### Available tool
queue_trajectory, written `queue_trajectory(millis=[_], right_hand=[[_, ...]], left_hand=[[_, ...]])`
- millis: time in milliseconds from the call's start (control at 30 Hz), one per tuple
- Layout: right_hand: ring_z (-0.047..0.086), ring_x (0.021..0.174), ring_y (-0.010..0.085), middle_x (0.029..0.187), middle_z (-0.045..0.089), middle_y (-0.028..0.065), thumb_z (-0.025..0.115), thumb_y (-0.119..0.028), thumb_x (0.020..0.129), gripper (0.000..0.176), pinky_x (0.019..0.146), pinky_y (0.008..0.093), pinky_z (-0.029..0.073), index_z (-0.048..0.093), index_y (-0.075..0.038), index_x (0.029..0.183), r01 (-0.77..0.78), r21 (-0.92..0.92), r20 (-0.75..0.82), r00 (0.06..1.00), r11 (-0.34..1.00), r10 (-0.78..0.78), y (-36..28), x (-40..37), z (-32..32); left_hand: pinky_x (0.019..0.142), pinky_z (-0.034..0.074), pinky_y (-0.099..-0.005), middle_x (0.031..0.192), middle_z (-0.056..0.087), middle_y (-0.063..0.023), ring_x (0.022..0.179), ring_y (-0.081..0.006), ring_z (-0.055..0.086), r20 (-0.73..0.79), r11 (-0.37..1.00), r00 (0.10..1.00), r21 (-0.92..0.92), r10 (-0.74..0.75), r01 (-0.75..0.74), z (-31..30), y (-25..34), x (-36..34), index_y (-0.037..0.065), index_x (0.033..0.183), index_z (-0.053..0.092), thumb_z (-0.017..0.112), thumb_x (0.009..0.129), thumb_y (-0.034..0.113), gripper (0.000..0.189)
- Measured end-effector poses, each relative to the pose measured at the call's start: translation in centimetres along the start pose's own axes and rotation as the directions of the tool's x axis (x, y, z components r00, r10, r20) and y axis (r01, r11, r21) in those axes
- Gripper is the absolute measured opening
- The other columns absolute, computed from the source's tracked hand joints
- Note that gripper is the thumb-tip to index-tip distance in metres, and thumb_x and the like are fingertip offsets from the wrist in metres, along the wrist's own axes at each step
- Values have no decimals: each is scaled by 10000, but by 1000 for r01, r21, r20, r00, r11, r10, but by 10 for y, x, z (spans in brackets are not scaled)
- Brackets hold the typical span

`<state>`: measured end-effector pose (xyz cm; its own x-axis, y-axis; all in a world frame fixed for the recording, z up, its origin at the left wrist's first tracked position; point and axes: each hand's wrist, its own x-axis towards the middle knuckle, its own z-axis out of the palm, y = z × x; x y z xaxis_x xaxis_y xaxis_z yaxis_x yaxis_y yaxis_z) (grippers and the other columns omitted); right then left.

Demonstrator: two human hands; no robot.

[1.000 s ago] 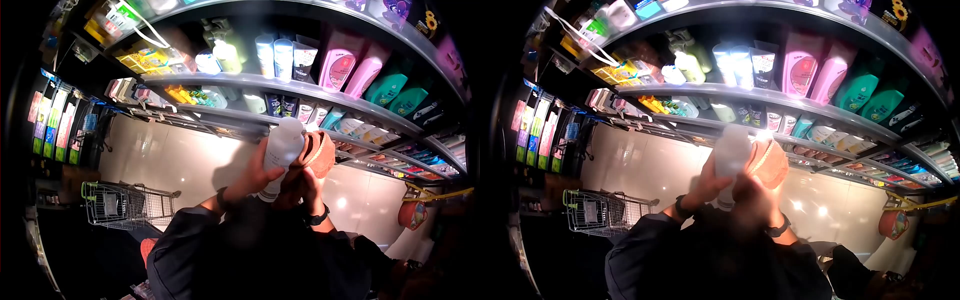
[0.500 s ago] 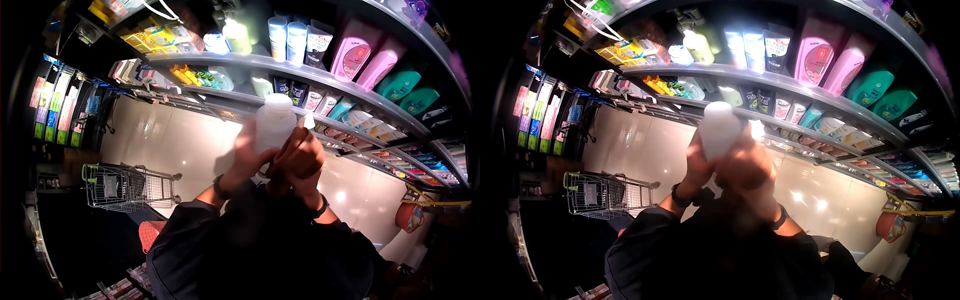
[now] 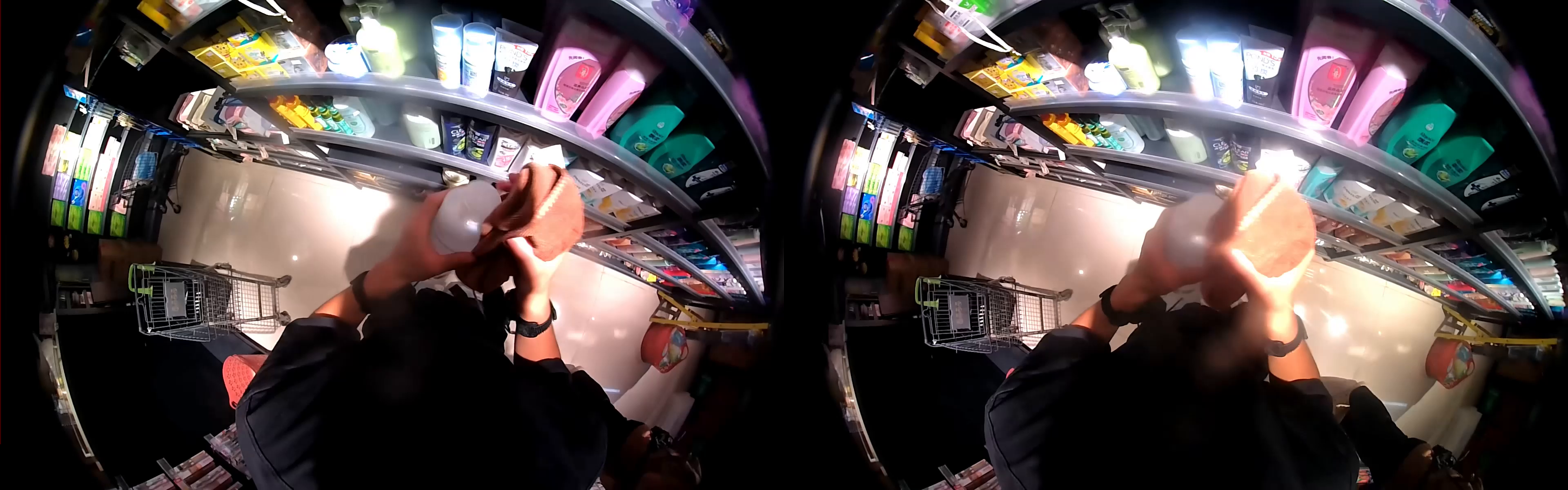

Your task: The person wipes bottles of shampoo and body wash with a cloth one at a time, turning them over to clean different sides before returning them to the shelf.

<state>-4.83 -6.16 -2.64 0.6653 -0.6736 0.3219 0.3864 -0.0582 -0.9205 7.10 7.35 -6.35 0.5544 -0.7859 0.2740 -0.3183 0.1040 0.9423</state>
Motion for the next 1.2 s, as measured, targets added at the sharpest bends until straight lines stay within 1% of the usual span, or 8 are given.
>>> queue_trajectory(millis=[200, 467, 600, 767, 833, 967, 1100, 1200], right_hand=[[574, 860, 203, 907, 597, 112, 692, -125, 498, 521, 827, 292, 426, 567, -2, 989, 49, -433, 320, 942, 900, 103, -50, 24, -1], [569, 939, 148, 1023, 614, 88, 723, -134, 647, 542, 872, 291, 430, 525, 43, 1120, -301, -35, 95, 948, 953, 303, -24, 23, 1], [544, 980, 142, 1060, 603, 93, 722, -170, 700, 524, 875, 288, 430, 525, 38, 1138, -219, -177, 61, 971, 960, 233, 19, 34, -7], [544, 930, 171, 966, 590, 53, 706, -265, 674, 475, 786, 311, 448, 569, -18, 1056, -363, 398, -21, 915, 843, 403, 32, 14, 21], [486, 1016, 154, 1084, 513, 43, 537, -348, 834, 541, 878, 281, 391, 413, -21, 1246, -307, -159, 183, 925, 939, 333, 61, 7, 8], [488, 983, 148, 1055, 523, 34, 394, -307, 915, 383, 859, 265, 393, 482, -16, 1147, -310, -47, 117, 943, 950, 313, 33, 12, 18], [494, 977, 175, 1039, 532, 57, 351, -389, 901, 469, 858, 288, 394, 489, -5, 1131, -301, -3, 23, 953, 954, 301, 29, 2, 18], [498, 972, 195, 1028, 540, 74, 319, -451, 891, 538, 857, 306, 395, 494, 4, 1119, -333, 418, -33, 924, 846, 380, 38, -10, 12]], left_hand=[[781, 487, -366, 1049, 597, -149, 917, -302, 607, 195, 995, 981, 103, -21, 1, -11, -14, -8, 44, 1215, 502, 839, 560, 269, 770], [721, 504, -347, 1000, 623, -147, 819, -300, 629, 184, 803, 896, 397, 405, -445, -22, 8, 2, 14, 1199, 520, 834, 533, 269, 779], [761, 501, -379, 1031, 614, -144, 835, -289, 627, 116, 971, 964, -23, 240, -239, -26, -25, -15, -6, 1285, 411, 836, 569, 311, 891], [890, 440, -413, 1143, 493, -135, 996, -260, 525, -466, 882, 884, -433, -42, -187, -7, 30, 0, 25, 1343, 257, 597, 692, 621, 945], [939, 403, -456, 1225, 435, -150, 1016, -275, 510, -426, 917, 903, -382, -63, -116, -14, 36, 7, 44, 1370, 240, 393, 781, 672, 875], [1017, 330, -486, 1279, 381, -158, 1106, -296, 444, -538, 927, 841, -344, -63, -151, -4, 63, 19, 53, 1362, 253, 284, 869, 589, 730], [1001, 332, -525, 1282, 364, -149, 1158, -300, 402, -528, 838, 846, -495, -79, -231, 8, 39, 19, 65, 1366, 231, 438, 831, 565, 760], [980, 368, -518, 1225, 426, -157, 1147, -310, 444, -426, 780, 898, -596, -106, -190, 11, 41, 15, 64, 1358, 231, 574, 792, 439, 761]])
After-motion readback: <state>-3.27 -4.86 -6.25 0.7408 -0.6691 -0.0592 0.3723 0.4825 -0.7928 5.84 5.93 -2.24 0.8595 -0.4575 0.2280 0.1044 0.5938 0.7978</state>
